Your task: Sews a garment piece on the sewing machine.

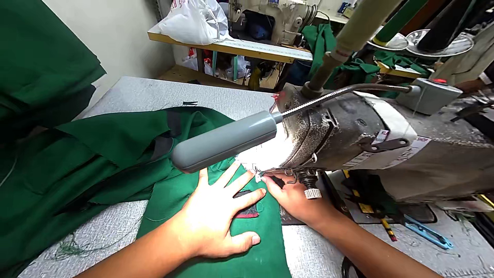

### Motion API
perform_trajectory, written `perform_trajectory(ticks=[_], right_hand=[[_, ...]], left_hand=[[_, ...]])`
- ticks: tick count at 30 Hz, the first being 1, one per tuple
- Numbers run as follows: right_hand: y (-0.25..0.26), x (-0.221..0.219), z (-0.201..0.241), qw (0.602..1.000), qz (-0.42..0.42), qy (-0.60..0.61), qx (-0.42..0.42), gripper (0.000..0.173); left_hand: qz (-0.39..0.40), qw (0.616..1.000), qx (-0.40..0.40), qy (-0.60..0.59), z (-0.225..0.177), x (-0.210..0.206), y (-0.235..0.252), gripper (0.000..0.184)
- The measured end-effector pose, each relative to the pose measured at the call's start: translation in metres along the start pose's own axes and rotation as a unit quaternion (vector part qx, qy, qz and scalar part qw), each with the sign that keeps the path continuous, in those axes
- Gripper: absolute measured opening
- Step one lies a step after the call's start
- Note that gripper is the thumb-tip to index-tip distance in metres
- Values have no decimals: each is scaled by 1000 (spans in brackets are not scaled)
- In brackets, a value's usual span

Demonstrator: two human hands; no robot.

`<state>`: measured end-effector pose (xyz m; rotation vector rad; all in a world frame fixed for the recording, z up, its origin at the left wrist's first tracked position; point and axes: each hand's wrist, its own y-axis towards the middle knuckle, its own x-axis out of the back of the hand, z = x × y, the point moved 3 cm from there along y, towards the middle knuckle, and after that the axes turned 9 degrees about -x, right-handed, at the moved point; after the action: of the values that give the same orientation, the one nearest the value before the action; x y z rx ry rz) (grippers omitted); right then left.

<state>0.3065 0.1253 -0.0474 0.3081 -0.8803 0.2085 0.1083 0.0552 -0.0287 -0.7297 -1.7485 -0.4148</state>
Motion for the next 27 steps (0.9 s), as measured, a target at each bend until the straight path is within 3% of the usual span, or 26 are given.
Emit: perform_trajectory(ticks=[4, 6, 8, 10, 12, 14, 17, 20, 27], right_hand=[[-8, 14, 11, 991, 51, -43, 119, 27], [-3, 26, 4, 984, 72, -147, 74, 30], [6, 45, 6, 958, 100, -259, -75, 34], [2, 57, 9, 954, 0, -301, -15, 31], [-28, 55, 13, 961, -27, -249, 114, 34], [-67, 50, 30, 963, 93, -172, 188, 46], [-112, 48, 38, 941, 226, -121, 219, 63], [-124, 47, 31, 938, 224, -133, 228, 73], [-97, 42, 22, 937, 176, -163, 253, 69]], left_hand=[[-13, 1000, -3, -5, -1, 0, 0, 81], [-6, 1000, -1, -10, 0, 1, 1, 81], [7, 1000, 2, -17, -1, 1, 1, 80], [-12, 1000, 3, -8, -1, 0, 1, 84], [-49, 999, 2, 2, -3, -2, 0, 89], [-73, 997, 4, 17, -4, -3, -3, 91], [-26, 999, 16, 13, -5, -4, -7, 103], [-9, 1000, 22, 8, -4, -3, -5, 108], [12, 999, 50, -17, 13, 9, 13, 112]])
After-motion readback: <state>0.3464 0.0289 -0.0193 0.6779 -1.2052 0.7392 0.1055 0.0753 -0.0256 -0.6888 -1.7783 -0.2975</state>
